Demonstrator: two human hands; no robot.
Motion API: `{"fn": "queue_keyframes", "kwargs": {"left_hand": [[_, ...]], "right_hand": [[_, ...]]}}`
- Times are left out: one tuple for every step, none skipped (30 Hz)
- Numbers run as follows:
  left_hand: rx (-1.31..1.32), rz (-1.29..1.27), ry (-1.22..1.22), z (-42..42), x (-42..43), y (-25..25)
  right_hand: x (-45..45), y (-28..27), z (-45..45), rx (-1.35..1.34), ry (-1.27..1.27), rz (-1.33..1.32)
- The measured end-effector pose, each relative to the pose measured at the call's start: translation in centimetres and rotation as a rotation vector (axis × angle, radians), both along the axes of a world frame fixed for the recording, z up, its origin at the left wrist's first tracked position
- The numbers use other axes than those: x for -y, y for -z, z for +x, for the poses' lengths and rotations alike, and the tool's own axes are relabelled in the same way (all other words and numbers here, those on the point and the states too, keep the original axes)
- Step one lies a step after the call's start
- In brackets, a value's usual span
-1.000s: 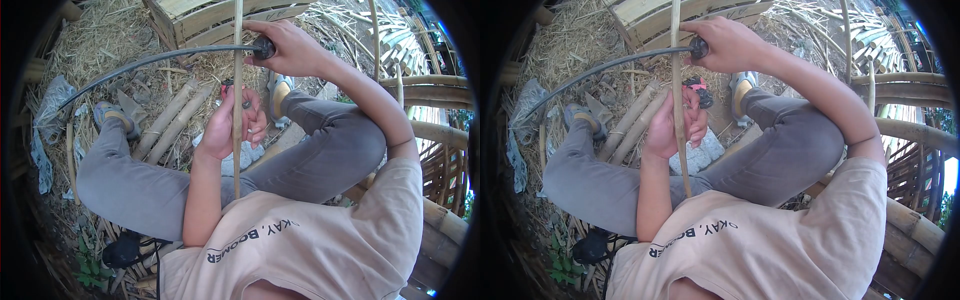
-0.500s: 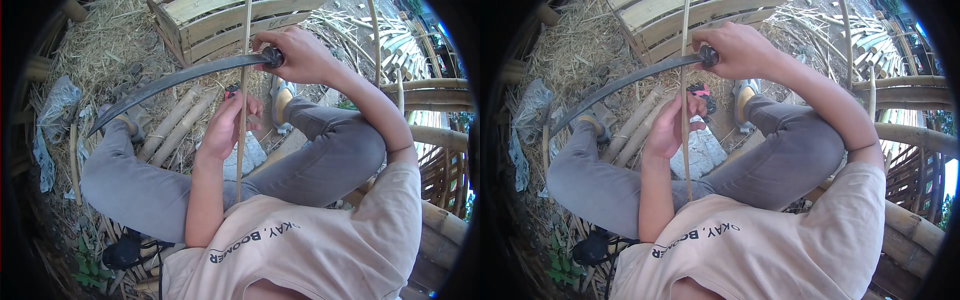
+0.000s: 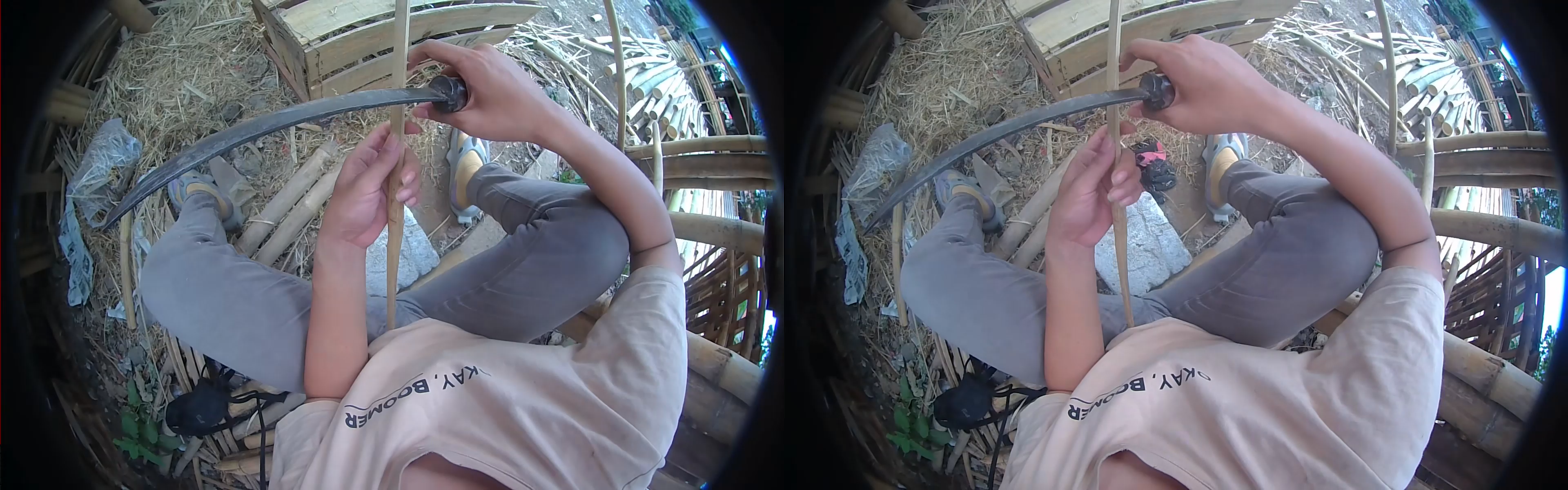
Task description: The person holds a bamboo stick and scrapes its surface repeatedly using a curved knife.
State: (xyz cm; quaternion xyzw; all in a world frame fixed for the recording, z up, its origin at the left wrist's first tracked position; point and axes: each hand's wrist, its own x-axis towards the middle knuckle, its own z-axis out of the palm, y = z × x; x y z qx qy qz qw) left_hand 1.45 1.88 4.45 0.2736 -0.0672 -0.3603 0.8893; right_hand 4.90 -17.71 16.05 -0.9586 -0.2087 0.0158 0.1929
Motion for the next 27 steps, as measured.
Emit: {"fn": "queue_keyframes", "kwargs": {"left_hand": [[0.016, -0.061, 0.044, 0.1, -0.2, 0.0], [0.031, -0.123, 0.089, 0.2, -0.3, -0.1], [0.01, -0.116, 0.107, 0.2, -0.3, -0.4], [-0.011, -0.11, 0.124, 0.2, -0.4, -0.7], [-0.032, -0.103, 0.142, 0.2, -0.4, -0.9], [-0.051, -0.147, 0.169, 0.3, -0.5, -0.9], [-0.071, -0.191, 0.196, 0.4, -0.7, -0.7], [-0.091, -0.234, 0.223, 0.6, -1.0, -0.6], [-0.082, -0.248, 0.228, 0.8, -1.2, -0.4], [-0.073, -0.263, 0.232, 1.1, -1.5, -0.3], [-0.064, -0.276, 0.236, 1.3, -1.7, -0.3], [-0.066, -0.277, 0.264, 1.6, -1.8, -0.4], [-0.069, -0.279, 0.29, 1.9, -1.9, -0.6], [-0.072, -0.279, 0.316, 2.0, -2.0, -0.9], [-0.058, -0.202, 0.281, 1.9, -1.8, -1.5], [-0.044, -0.127, 0.245, 1.5, -1.3, -2.5], [-0.031, -0.052, 0.211, 1.2, -1.0, -3.1], [-0.042, -0.052, 0.22, 1.1, -1.1, -3.2], [-0.054, -0.054, 0.231, 1.0, -1.2, -3.2], [-0.065, -0.056, 0.241, 1.0, -1.2, -3.2], [-0.078, -0.114, 0.271, 1.0, -1.5, -3.0], [-0.091, -0.172, 0.301, 1.1, -1.9, -2.8], [-0.104, -0.231, 0.332, 1.1, -2.1, -2.6], [-0.107, -0.22, 0.309, 0.9, -2.1, -2.6], [-0.113, -0.208, 0.286, 0.5, -2.2, -2.5], [-0.12, -0.197, 0.261, 0.2, -2.2, -2.4], [-0.124, -0.192, 0.253, 0.0, -2.2, -2.4]], "right_hand": [[0.1, -0.1, 0.0, 0.005, 0.005, 0.009], [0.2, -0.2, -0.1, 0.011, 0.012, 0.018], [0.3, -0.3, -0.1, 0.013, 0.017, 0.014], [0.4, -0.4, -0.2, 0.016, 0.022, 0.01], [0.5, -0.5, -0.2, 0.019, 0.027, 0.006], [0.6, -0.5, -0.3, 0.022, 0.025, 0.009], [0.6, -0.3, -0.4, 0.024, 0.022, 0.012], [0.7, -0.3, -0.4, 0.026, 0.019, 0.016], [0.8, -0.3, -0.4, 0.026, 0.018, 0.01], [0.9, -0.3, -0.4, 0.026, 0.014, 0.005], [0.9, -0.3, -0.3, 0.026, 0.011, 0.0], [0.9, -0.4, -0.3, 0.031, 0.014, 0.0], [0.7, -0.6, -0.4, 0.037, 0.016, 0.001], [0.6, -0.8, -0.5, 0.042, 0.018, 0.002], [0.6, -0.9, -0.4, 0.056, 0.014, 0.019], [0.6, -1.0, -0.4, 0.069, 0.011, 0.035], [0.7, -1.1, -0.5, 0.081, 0.009, 0.05], [0.9, -1.1, -0.4, 0.104, 0.004, 0.048], [1.1, -1.0, -0.4, 0.128, 0.0, 0.044], [1.3, -1.0, -0.3, 0.151, -0.004, 0.04], [1.4, -1.1, -0.4, 0.149, 0.005, 0.024], [1.5, -1.3, -0.5, 0.146, 0.014, 0.008], [1.6, -1.4, -0.5, 0.144, 0.023, -0.01], [1.7, -1.4, -0.6, 0.14, 0.035, -0.015], [1.8, -1.5, -0.6, 0.134, 0.047, -0.02], [1.8, -1.4, -0.7, 0.125, 0.057, -0.025], [2.0, -1.2, -0.6, 0.145, 0.047, -0.017]]}}
